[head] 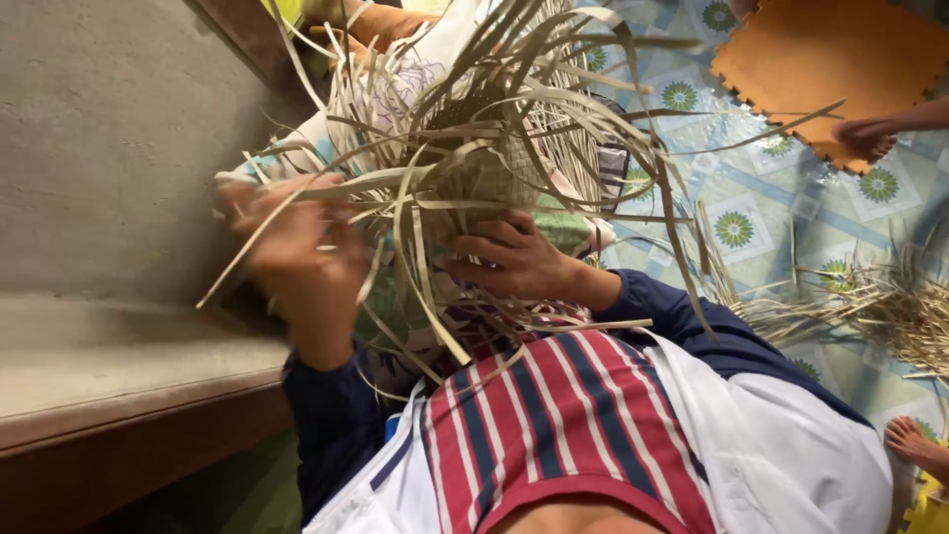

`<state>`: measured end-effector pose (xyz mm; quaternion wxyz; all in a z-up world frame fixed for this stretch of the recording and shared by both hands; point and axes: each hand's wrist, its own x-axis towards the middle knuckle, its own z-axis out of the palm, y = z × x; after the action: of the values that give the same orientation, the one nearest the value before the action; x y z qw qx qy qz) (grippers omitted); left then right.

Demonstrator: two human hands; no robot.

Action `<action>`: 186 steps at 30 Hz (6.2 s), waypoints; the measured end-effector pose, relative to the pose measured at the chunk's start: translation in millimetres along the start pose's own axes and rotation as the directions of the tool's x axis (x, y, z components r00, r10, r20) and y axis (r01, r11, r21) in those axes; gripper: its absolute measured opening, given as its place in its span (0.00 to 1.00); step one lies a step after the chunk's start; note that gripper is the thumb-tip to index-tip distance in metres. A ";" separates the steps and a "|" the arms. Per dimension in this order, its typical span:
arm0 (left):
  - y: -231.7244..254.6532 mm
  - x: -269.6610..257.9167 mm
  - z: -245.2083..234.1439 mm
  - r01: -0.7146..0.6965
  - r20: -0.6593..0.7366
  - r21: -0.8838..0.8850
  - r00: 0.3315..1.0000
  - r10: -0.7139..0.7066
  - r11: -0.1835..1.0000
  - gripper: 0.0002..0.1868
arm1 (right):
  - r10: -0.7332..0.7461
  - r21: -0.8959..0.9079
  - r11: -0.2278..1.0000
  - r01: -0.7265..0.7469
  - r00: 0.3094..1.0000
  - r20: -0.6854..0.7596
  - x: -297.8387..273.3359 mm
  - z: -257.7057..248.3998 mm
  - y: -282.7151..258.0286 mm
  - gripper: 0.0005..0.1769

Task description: A person is weaving a basket using dried plant fibers.

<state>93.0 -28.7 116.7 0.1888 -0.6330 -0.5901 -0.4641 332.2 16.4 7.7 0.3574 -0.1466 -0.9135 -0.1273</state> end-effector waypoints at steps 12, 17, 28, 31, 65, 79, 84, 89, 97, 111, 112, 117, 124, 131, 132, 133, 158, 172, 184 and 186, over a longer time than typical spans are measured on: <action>60.7 5.8 58.7 0.249 0.492 -0.404 0.870 -0.020 0.880 0.14 | -0.020 0.284 0.954 0.095 0.966 -0.257 31.2 -54.2 5.4 0.20; 58.7 6.3 52.4 0.172 0.390 -0.443 0.921 0.016 0.880 0.08 | -0.060 0.404 0.887 0.224 0.923 -0.379 0.4 -96.4 15.7 0.09; 58.7 3.8 62.0 0.008 0.222 -0.455 0.969 0.105 0.890 0.11 | 0.059 -0.033 0.998 -0.062 0.995 -0.083 63.6 -103.3 52.5 0.08; 56.8 -3.9 63.4 -0.029 0.201 -0.445 0.971 0.131 0.895 0.10 | 0.049 -0.028 0.998 -0.050 0.999 -0.011 75.1 -116.7 49.3 0.05; 57.3 -15.2 52.6 0.219 0.323 -0.649 0.946 0.003 0.729 0.17 | 0.229 0.202 0.953 -0.224 0.974 0.002 63.7 -78.2 78.3 0.13; 74.9 -2.6 49.0 0.220 0.213 -0.610 0.971 -0.110 0.761 0.05 | 0.371 0.266 0.893 -0.363 0.928 0.021 81.7 -73.7 75.9 0.11; 63.8 -10.4 58.5 0.242 0.182 -0.627 0.970 -0.163 0.740 0.06 | 0.379 0.538 0.776 -0.328 0.925 0.016 85.2 -69.0 75.5 0.06; 59.2 -7.0 55.3 0.332 0.233 -0.719 0.943 -0.239 0.611 0.07 | 0.417 0.293 0.898 -0.328 0.846 -0.331 61.7 -24.3 66.9 0.15; 34.5 -12.7 64.6 0.409 0.372 -0.715 0.909 -0.187 0.568 0.11 | 0.328 0.365 0.907 -0.211 0.897 -0.296 41.4 -17.7 53.7 0.01; 35.4 1.8 55.2 0.462 0.503 -0.673 0.859 -0.100 0.578 0.16 | 0.512 0.512 0.750 -0.419 0.858 -0.047 50.2 -47.3 45.0 0.24; 35.5 1.0 56.0 0.472 0.512 -0.671 0.853 -0.103 0.572 0.17 | 0.533 0.525 0.731 -0.436 0.845 -0.042 50.8 -47.3 42.4 0.24; 37.9 3.1 52.1 0.519 0.571 -0.634 0.814 -0.104 0.573 0.18 | 0.517 0.479 0.777 -0.408 0.848 -0.116 45.2 -38.1 43.7 0.20; 51.4 -4.9 56.1 0.437 0.453 -0.668 0.881 -0.138 0.602 0.16 | 0.342 0.247 0.934 -0.258 0.847 -0.408 32.5 -19.1 56.9 0.06; 52.0 7.4 46.4 0.416 0.522 -0.677 0.853 -0.003 0.607 0.19 | 0.446 0.415 0.839 -0.352 0.882 -0.154 51.5 -57.6 58.3 0.03; 50.6 -0.5 57.2 0.414 0.519 -0.678 0.855 -0.003 0.608 0.19 | 0.443 0.415 0.841 -0.348 0.883 -0.155 49.8 -55.7 60.0 0.03; 48.8 -8.4 67.5 0.334 0.436 -0.597 0.898 -0.055 0.729 0.19 | 0.437 0.389 0.851 -0.352 0.886 -0.154 48.4 -53.4 61.6 0.01; 77.7 -2.5 38.0 0.449 0.491 -0.557 0.857 -0.159 0.698 0.11 | 0.374 0.061 0.913 -0.403 0.768 -0.520 10.3 -54.4 76.8 0.21; 66.3 -25.5 67.9 0.363 0.292 -0.608 0.929 -0.227 0.706 0.06 | 0.325 0.155 0.945 -0.287 0.866 -0.380 43.0 -48.0 49.7 0.11; 74.7 -21.9 60.9 0.320 0.247 -0.658 0.947 -0.206 0.681 0.04 | 0.333 0.058 0.941 -0.334 0.879 -0.341 50.9 -41.7 52.9 0.13; 76.9 -18.8 58.5 0.313 0.246 -0.664 0.949 -0.197 0.679 0.04 | 0.341 0.023 0.935 -0.353 0.883 -0.321 53.0 -40.2 57.6 0.16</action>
<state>187.7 -11.2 96.1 -0.1761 -0.6024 -0.4673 -0.6227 340.5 65.5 80.3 0.5150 -0.2914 -0.7999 -0.0998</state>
